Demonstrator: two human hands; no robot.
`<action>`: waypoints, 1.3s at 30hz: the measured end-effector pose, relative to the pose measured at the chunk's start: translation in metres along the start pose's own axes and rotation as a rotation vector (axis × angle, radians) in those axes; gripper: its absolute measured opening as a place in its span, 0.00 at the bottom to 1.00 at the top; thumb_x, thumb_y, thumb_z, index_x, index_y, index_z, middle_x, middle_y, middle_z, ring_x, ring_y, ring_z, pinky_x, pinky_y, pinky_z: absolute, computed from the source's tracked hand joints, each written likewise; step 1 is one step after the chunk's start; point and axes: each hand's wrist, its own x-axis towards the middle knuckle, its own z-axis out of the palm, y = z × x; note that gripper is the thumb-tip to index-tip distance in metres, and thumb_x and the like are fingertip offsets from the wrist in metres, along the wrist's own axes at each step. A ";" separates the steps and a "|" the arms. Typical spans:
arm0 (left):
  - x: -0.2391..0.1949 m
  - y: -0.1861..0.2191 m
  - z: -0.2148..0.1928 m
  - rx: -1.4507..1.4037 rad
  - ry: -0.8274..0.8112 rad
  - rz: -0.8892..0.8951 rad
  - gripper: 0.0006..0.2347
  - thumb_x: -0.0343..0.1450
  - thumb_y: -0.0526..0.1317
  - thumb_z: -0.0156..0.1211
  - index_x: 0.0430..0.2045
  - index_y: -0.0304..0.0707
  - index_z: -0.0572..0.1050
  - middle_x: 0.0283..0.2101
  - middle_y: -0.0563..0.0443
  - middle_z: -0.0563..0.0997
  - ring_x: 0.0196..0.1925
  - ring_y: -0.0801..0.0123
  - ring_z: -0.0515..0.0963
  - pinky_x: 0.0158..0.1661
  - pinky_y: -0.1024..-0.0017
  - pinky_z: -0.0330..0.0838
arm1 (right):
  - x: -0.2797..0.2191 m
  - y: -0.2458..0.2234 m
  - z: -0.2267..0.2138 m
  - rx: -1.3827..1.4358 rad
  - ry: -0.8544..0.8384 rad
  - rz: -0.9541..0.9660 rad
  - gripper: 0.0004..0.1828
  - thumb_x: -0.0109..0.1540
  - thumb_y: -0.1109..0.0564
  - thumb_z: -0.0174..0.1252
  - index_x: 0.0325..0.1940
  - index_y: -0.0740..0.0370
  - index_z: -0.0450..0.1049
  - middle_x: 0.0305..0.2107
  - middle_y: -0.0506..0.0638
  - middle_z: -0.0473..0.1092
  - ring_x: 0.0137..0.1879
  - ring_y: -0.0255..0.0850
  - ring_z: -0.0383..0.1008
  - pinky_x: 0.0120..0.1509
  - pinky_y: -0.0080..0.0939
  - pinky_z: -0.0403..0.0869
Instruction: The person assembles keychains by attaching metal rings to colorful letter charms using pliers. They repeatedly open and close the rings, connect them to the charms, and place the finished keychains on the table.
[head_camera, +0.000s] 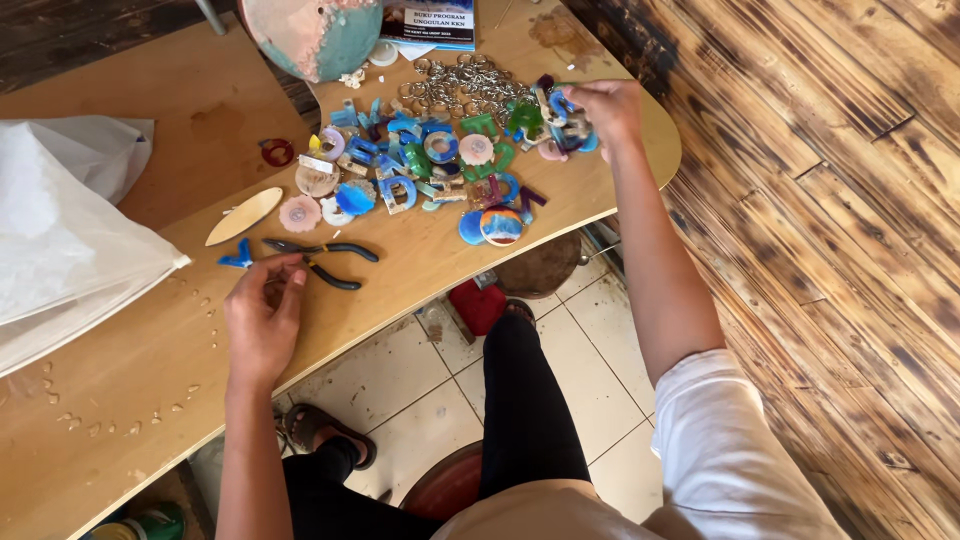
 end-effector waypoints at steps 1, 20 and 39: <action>0.000 -0.001 0.000 0.001 0.003 -0.001 0.07 0.77 0.32 0.58 0.47 0.34 0.79 0.39 0.50 0.81 0.32 0.73 0.73 0.38 0.74 0.69 | 0.001 0.002 0.002 0.001 -0.003 -0.001 0.07 0.59 0.59 0.70 0.41 0.60 0.84 0.35 0.51 0.83 0.25 0.34 0.79 0.29 0.29 0.80; 0.001 -0.004 -0.004 -0.084 0.028 -0.004 0.06 0.76 0.33 0.58 0.43 0.36 0.80 0.41 0.51 0.84 0.38 0.72 0.79 0.42 0.74 0.72 | -0.093 -0.028 0.069 -0.384 -0.322 -0.865 0.07 0.64 0.65 0.60 0.37 0.59 0.83 0.29 0.48 0.81 0.30 0.29 0.76 0.34 0.26 0.74; 0.008 -0.003 -0.007 -0.106 0.060 -0.066 0.05 0.73 0.33 0.61 0.34 0.44 0.84 0.27 0.49 0.84 0.27 0.65 0.80 0.33 0.69 0.76 | 0.061 0.037 0.205 -0.929 -0.082 -0.646 0.04 0.59 0.48 0.65 0.34 0.36 0.84 0.32 0.49 0.79 0.45 0.58 0.80 0.53 0.55 0.79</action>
